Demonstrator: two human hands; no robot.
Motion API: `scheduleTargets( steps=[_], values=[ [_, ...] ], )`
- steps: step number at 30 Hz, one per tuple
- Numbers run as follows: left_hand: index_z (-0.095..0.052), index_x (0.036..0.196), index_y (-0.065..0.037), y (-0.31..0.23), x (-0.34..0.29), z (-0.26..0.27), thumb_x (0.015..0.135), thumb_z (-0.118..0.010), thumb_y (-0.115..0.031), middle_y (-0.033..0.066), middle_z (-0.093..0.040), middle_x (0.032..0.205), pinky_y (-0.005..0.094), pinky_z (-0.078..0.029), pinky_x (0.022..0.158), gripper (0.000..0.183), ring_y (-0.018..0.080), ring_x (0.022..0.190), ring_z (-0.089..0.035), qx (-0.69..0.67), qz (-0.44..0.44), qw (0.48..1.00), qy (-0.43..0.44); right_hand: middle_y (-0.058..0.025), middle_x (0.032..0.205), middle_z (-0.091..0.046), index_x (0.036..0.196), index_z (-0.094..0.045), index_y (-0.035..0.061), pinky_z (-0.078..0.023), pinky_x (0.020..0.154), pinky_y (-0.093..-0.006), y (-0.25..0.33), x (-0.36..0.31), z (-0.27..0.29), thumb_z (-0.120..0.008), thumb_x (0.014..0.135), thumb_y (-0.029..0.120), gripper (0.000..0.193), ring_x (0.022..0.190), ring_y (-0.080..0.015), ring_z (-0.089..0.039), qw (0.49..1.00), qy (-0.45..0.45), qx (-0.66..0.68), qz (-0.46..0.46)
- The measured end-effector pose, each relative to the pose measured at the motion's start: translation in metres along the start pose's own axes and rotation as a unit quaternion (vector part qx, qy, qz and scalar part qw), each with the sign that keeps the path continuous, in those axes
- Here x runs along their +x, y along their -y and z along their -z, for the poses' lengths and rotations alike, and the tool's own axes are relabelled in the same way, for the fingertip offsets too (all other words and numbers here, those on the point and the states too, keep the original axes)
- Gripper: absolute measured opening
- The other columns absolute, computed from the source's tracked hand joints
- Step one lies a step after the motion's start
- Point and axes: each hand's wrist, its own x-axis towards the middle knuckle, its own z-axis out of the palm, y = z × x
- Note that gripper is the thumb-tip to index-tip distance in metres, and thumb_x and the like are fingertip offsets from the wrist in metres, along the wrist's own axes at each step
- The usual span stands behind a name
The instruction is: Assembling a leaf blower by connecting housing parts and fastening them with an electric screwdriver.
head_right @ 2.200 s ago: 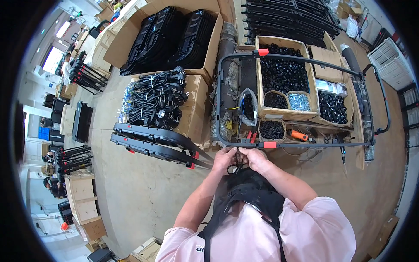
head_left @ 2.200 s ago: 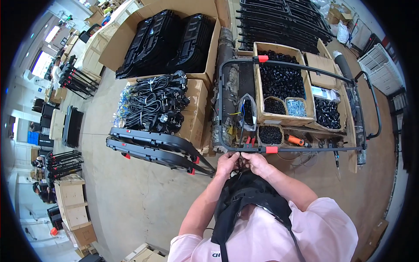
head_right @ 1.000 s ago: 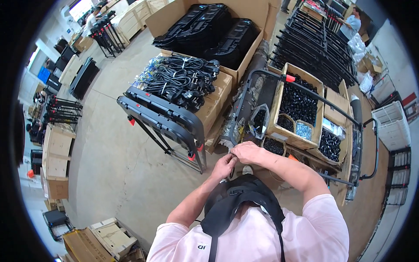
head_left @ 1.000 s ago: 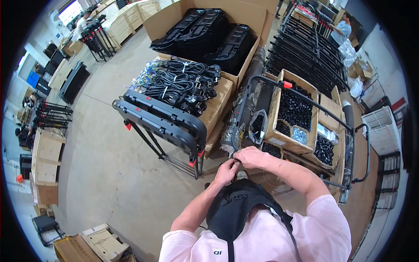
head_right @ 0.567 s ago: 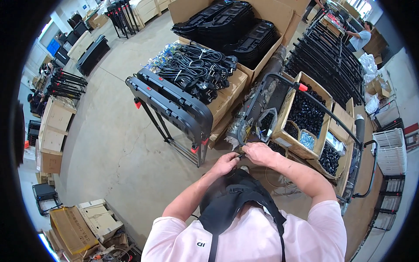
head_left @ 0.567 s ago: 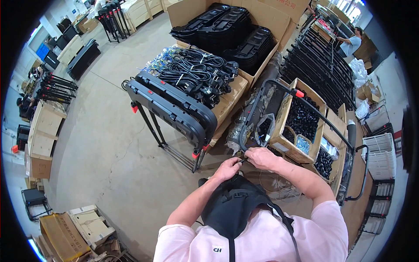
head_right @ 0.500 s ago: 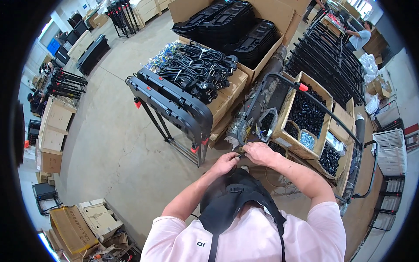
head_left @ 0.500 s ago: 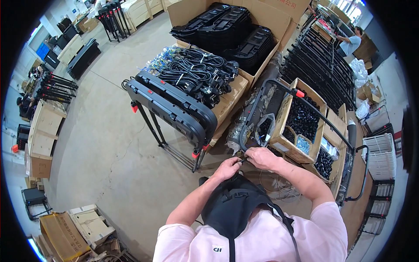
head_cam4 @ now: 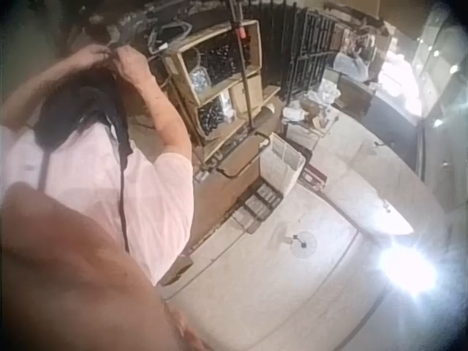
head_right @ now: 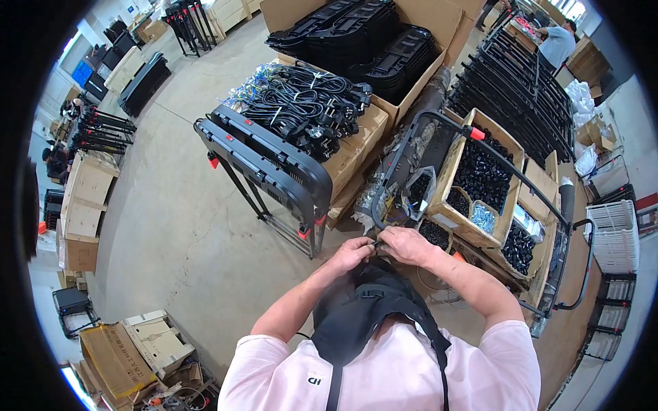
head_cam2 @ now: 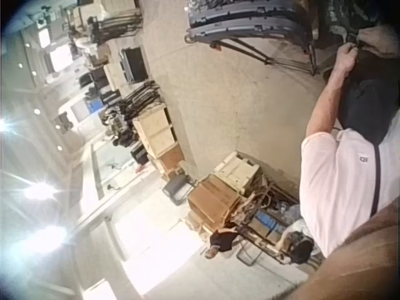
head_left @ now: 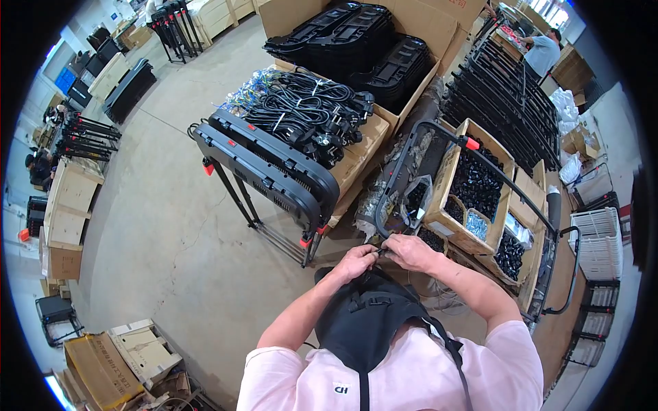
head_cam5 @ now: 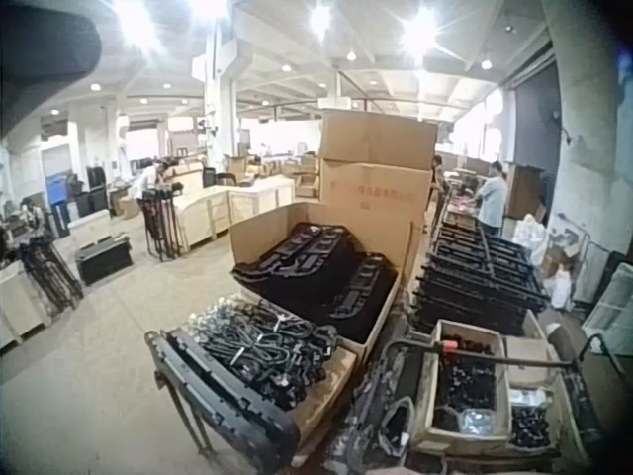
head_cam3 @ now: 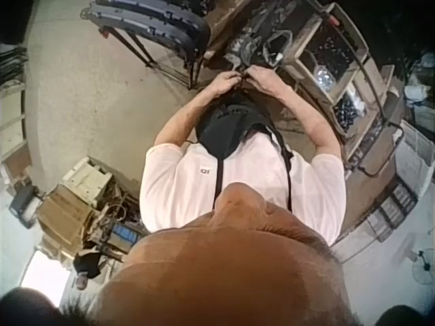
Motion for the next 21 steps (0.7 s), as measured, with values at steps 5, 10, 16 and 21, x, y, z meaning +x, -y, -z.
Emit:
scheduleTargets(
  steps=[5,10,16,21],
  values=[
    [-0.068,0.100,-0.005,0.002,0.001,0.001,0.103,-0.059,-0.019,-0.0028,-0.062,0.083,0.0270,-0.047,0.070,0.016,0.0081,0.074,-0.055,-0.016,-0.005,1.000,0.011,-0.0169,0.097,-0.065,0.104,-0.060,0.0026,-0.056,0.084,-0.0468,-0.002,0.001,-0.003,-0.072,0.088,0.010,0.021,0.098,-0.0376,-0.068,1.000,-0.023,0.010,-0.011],
    [-0.066,0.098,-0.005,-0.002,0.001,0.001,0.103,-0.059,-0.018,-0.0024,-0.062,0.085,0.0262,-0.047,0.071,0.016,0.0084,0.074,-0.055,-0.030,-0.001,0.999,0.018,-0.0154,0.094,-0.064,0.102,-0.062,0.0029,-0.055,0.081,-0.0460,0.004,0.008,-0.001,-0.074,0.084,0.008,0.022,0.092,-0.0368,-0.067,0.999,-0.040,-0.006,-0.001],
    [-0.066,0.097,-0.005,0.000,0.002,0.000,0.103,-0.059,-0.018,-0.0028,-0.060,0.084,0.0267,-0.046,0.071,0.016,0.0088,0.074,-0.054,-0.024,-0.003,1.000,0.016,-0.0133,0.093,-0.064,0.094,-0.065,0.0034,-0.055,0.080,-0.0444,0.000,0.014,-0.004,-0.076,0.082,0.009,0.017,0.091,-0.0348,-0.067,0.998,-0.051,0.002,0.033],
    [-0.066,0.093,-0.004,0.004,0.003,0.001,0.102,-0.061,-0.020,-0.0028,-0.059,0.078,0.0280,-0.047,0.068,0.019,0.0087,0.071,-0.054,-0.035,-0.008,0.999,0.009,-0.0132,0.093,-0.064,0.094,-0.066,0.0030,-0.055,0.082,-0.0442,-0.005,0.016,-0.007,-0.074,0.083,0.009,0.015,0.093,-0.0344,-0.067,0.998,-0.028,-0.012,0.055]
  ],
)
